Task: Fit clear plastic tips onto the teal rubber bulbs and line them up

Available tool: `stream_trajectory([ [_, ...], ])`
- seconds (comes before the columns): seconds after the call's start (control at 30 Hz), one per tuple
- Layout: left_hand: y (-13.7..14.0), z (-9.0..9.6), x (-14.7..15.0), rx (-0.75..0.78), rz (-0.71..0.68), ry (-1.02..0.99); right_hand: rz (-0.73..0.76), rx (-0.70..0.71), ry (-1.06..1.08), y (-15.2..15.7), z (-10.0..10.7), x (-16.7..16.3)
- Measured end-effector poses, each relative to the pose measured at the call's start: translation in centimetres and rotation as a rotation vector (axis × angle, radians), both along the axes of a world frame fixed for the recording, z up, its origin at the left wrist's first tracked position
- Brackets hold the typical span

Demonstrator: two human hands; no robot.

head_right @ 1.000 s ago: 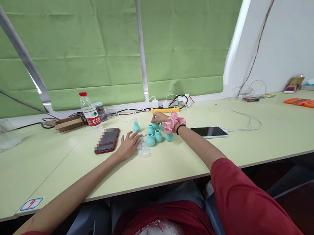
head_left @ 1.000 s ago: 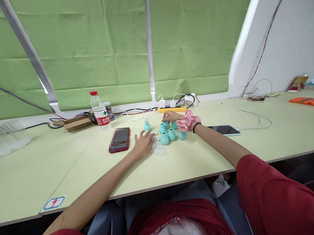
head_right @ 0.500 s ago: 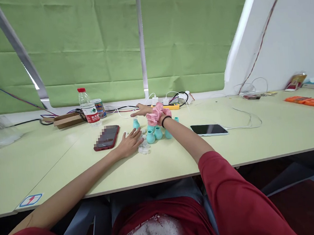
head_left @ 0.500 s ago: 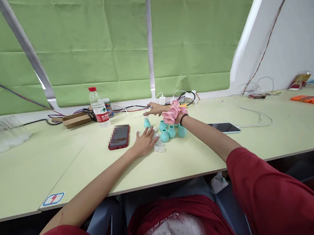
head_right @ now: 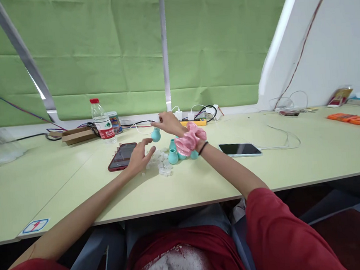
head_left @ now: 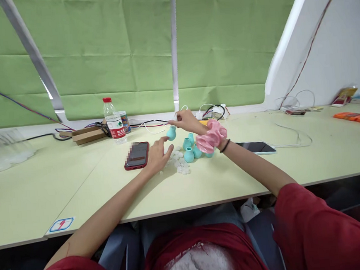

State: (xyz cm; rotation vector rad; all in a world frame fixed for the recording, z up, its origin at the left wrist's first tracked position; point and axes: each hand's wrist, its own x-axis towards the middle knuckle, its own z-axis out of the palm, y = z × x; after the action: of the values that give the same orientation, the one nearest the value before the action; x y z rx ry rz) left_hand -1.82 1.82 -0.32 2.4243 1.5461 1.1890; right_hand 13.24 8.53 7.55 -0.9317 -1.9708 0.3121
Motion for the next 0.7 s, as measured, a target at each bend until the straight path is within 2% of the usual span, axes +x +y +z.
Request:
stream_trajectory([
  [0.07,-0.5,0.7,0.0,0.052,-0.109,-0.153,-0.015,0.072,-0.022,-2.1,-1.0,0.7],
  [0.1,-0.8,0.9,0.1,0.024,-0.186,-0.208,-0.015,0.091,-0.007,-3.1,-1.8,1.0],
  [0.27,-2.1,1.0,1.5,-0.234,-0.444,-0.368,0.131,-0.133,0.223,-5.9,-5.3,1.1],
  [0.37,-2.4,1.2,1.8,-0.399,-0.556,-0.477,0.229,-0.224,0.350,-6.0,-5.7,1.0],
  [0.47,-2.3,1.6,1.5,-0.601,-0.643,-0.600,0.320,-0.381,0.483,-5.7,-5.4,0.9],
  [0.57,-2.2,2.0,1.1,-0.737,-0.702,-0.717,0.319,-0.489,0.532,-5.4,-5.6,1.0],
  [0.63,-2.1,2.1,0.9,-0.760,-0.709,-0.824,0.219,-0.390,0.452,-5.2,-5.9,1.2],
  [0.7,-1.8,2.2,0.6,-0.713,-0.671,-0.947,0.087,-0.142,0.231,-5.1,-6.4,1.4],
])
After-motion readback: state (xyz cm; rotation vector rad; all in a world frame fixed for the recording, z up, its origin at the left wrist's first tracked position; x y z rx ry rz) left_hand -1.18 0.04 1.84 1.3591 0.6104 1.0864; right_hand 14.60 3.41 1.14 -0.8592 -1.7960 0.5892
